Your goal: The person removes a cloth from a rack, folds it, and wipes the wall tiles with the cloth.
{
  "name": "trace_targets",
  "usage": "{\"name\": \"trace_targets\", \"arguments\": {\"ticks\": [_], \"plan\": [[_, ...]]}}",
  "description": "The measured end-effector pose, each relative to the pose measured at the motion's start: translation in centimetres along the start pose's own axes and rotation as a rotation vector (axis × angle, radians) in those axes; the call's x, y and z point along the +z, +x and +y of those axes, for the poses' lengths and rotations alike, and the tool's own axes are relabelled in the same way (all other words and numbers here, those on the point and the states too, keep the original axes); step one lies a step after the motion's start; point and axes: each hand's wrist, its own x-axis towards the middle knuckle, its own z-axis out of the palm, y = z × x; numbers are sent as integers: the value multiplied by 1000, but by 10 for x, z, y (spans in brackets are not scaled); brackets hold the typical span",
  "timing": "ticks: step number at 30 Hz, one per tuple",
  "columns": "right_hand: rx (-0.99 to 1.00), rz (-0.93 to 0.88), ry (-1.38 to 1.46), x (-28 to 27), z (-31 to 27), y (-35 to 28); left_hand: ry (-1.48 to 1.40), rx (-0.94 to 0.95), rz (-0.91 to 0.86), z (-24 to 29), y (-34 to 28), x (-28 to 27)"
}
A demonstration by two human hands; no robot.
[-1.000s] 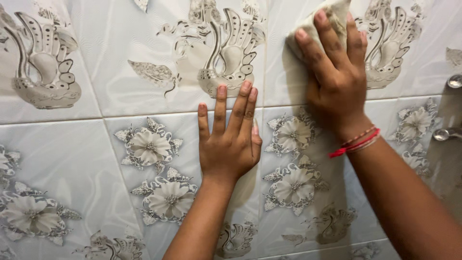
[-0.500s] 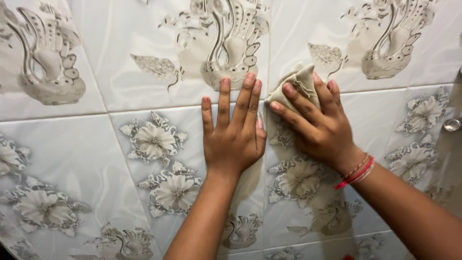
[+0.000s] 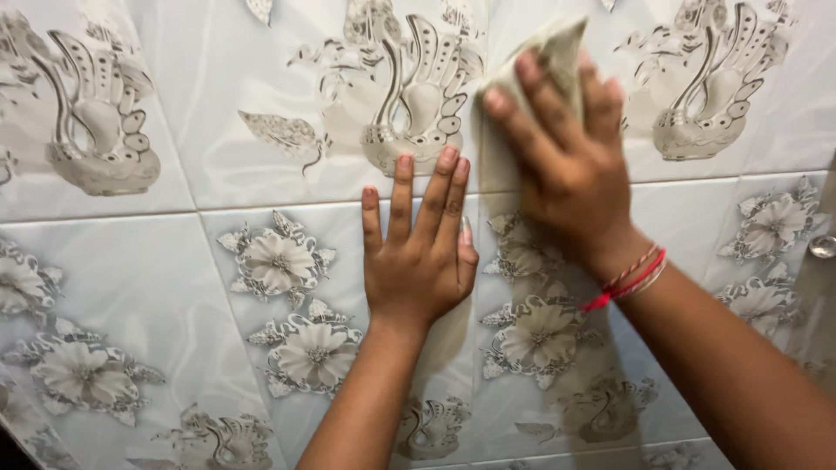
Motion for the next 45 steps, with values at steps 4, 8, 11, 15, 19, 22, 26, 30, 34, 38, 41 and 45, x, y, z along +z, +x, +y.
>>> {"name": "trace_targets", "arguments": {"ticks": [4, 8, 11, 15, 19, 22, 26, 30, 34, 38, 41, 45], "plan": [[-87, -83, 12, -11, -17, -41, -18, 1, -6, 0, 0, -2], [-243, -114, -22, -22, -2, -53, -26, -4, -11, 0, 0, -2], [-313, -69, -52, -21, 20, -40, 7, -8, -10, 1, 1, -2], [-360, 20, -98, -13, 36, -7, 3, -16, 0, 2, 1, 0], [-134, 44, 97, -18, 42, 33, -6, -9, 4, 1, 0, 1], [-53, 69, 103, -16, 28, 40, 0, -10, 15, 2, 1, 0], [-53, 70, 95, -12, 13, 21, -9, -9, 14, 1, 0, 0], [-98, -4, 102, -10, 7, -17, -20, -13, 4, 1, 0, -1], [-263, -87, 28, -15, 23, -43, -35, -13, 12, 1, 0, -2], [-388, -40, -64, -12, 46, -25, -51, -8, 22, 0, 1, -1], [-274, 13, -19, -20, 55, 6, -55, -12, 17, 0, 0, -1], [-102, 66, 53, -21, 41, 34, -45, -3, 35, 0, 0, -1]]}}
